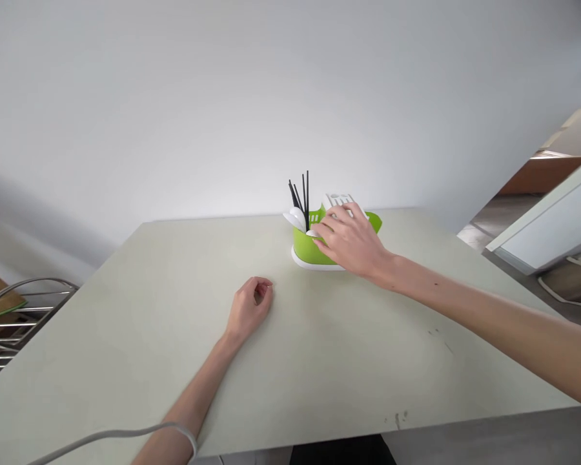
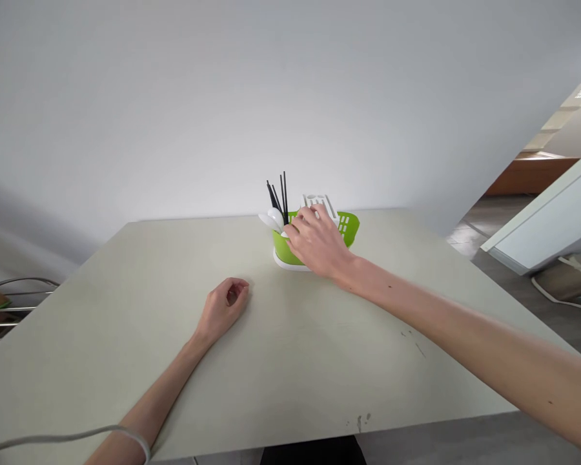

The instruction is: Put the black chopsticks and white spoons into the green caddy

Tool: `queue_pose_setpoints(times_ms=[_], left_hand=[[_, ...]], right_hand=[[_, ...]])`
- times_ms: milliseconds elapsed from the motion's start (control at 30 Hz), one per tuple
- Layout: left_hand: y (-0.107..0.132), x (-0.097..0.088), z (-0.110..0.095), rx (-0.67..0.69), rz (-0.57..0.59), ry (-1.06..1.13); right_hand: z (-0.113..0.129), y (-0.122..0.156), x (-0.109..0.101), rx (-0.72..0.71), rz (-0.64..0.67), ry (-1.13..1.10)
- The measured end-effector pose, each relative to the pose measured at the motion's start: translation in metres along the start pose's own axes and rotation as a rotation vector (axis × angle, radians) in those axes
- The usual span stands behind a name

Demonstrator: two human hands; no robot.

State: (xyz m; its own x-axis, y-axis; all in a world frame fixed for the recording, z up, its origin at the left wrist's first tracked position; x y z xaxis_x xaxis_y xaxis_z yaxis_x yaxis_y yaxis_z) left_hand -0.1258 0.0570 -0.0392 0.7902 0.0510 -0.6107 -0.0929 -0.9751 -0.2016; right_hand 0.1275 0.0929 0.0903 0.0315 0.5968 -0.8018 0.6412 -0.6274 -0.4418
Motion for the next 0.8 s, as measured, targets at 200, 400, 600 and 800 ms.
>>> queue_pose_setpoints(times_ms=[200,400,600,800], left_hand=[[0.001,0.0,-0.001,0.001,0.008,-0.008],[0.002,-0.002,-0.003,-0.025,-0.001,-0.007],[0.002,-0.003,-0.006,-0.048,-0.026,-0.019],[0.001,-0.006,-0.008,-0.115,-0.056,-0.023]], right_hand=[[-0.016,0.058,-0.032,-0.076,-0.224,-0.187],[-0.023,0.151,0.001,0.094,-0.048,-0.436],[-0.007,0.203,0.067,0.711,0.033,-0.733],[-0.012,0.198,0.096,1.179,-0.048,-0.974]])
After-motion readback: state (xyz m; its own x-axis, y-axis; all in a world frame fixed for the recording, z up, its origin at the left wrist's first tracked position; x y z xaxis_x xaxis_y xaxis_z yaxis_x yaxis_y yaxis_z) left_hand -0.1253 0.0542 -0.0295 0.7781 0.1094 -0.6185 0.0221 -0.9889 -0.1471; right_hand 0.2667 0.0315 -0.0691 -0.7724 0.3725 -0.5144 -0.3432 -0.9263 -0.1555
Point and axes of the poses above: each hand's wrist, its own y-axis away from the middle knuckle, its own x-axis out of the palm, z = x × y, the point moved 2 cm from there along -y, towards the middle knuckle
